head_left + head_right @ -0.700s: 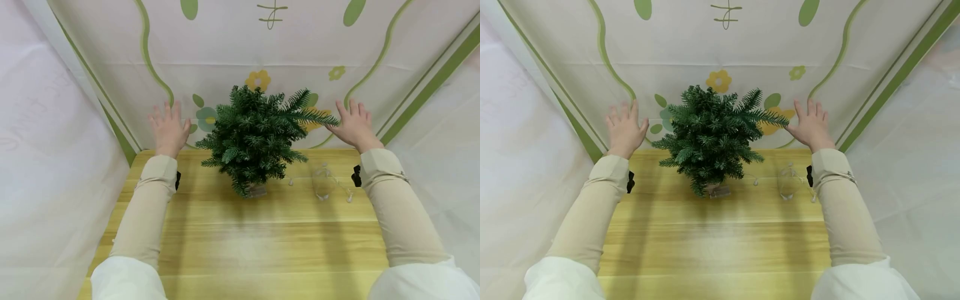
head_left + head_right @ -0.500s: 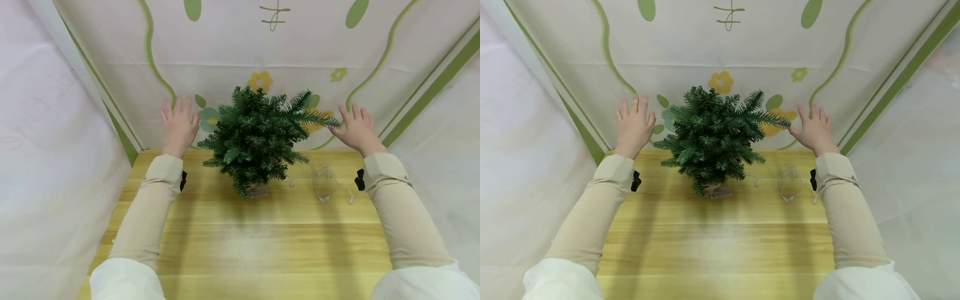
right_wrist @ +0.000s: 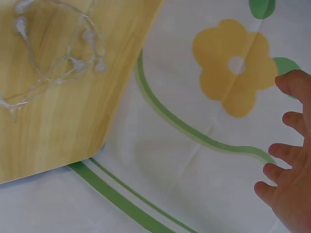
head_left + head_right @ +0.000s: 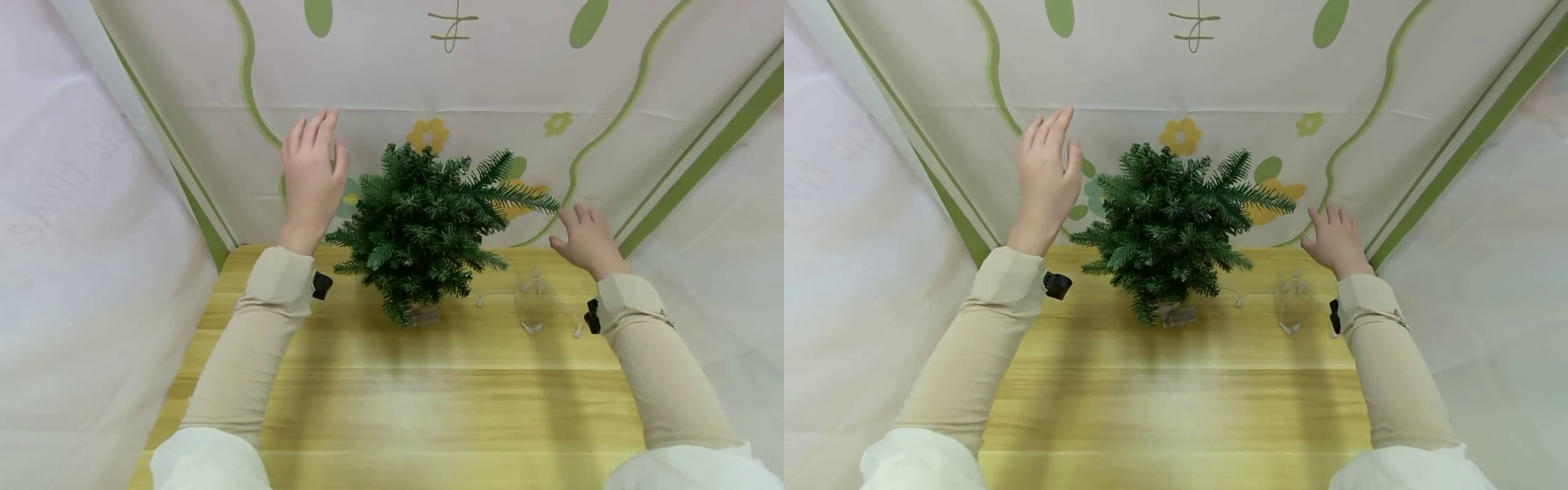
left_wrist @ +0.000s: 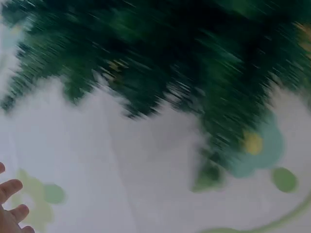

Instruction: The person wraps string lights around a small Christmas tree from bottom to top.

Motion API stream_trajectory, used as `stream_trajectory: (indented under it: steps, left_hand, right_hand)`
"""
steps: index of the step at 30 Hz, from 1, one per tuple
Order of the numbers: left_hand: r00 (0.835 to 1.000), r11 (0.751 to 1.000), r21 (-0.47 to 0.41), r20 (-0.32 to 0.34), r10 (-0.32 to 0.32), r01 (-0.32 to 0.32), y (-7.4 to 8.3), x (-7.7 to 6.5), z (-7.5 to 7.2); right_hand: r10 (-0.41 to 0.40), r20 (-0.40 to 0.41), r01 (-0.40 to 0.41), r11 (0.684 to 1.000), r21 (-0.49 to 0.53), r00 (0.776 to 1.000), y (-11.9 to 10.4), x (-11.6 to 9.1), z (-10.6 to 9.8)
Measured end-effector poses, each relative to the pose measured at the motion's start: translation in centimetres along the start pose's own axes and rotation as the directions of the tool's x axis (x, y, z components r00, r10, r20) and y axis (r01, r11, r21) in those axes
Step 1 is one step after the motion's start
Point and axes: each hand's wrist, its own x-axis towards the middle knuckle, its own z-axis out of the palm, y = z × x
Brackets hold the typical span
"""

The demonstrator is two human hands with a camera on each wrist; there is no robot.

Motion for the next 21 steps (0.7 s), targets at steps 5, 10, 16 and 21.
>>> stream_trajectory:
  steps: [5, 10, 16, 21]
  left_hand:
    - [0.992, 0.992, -0.058, -0.073, 0.104, -0.108, 3.7, -0.2, -0.9]
    - [0.97, 0.971, -0.057, -0.076, 0.229, -0.234, 7.4, -0.9, -1.1]
    - [0.895, 0.898, 0.001, -0.089, 0.438, -0.439, 11.3, -3.2, -0.3]
    - [0.783, 0.788, 0.106, -0.093, 0.615, -0.607, 13.7, -6.1, 1.2]
  right_hand:
    - [0.022, 0.046, -0.023, 1.0, 0.007, 0.999, 1.0, -0.6, 1.6]
    - [0.046, 0.071, -0.047, 0.999, 0.015, 0.996, 2.1, -1.0, 3.1]
    - [0.05, 0.102, -0.055, 0.998, 0.042, 0.994, 3.3, -1.5, 5.4]
    - [0.037, 0.093, -0.04, 0.999, 0.027, 0.995, 4.1, -1.8, 7.7]
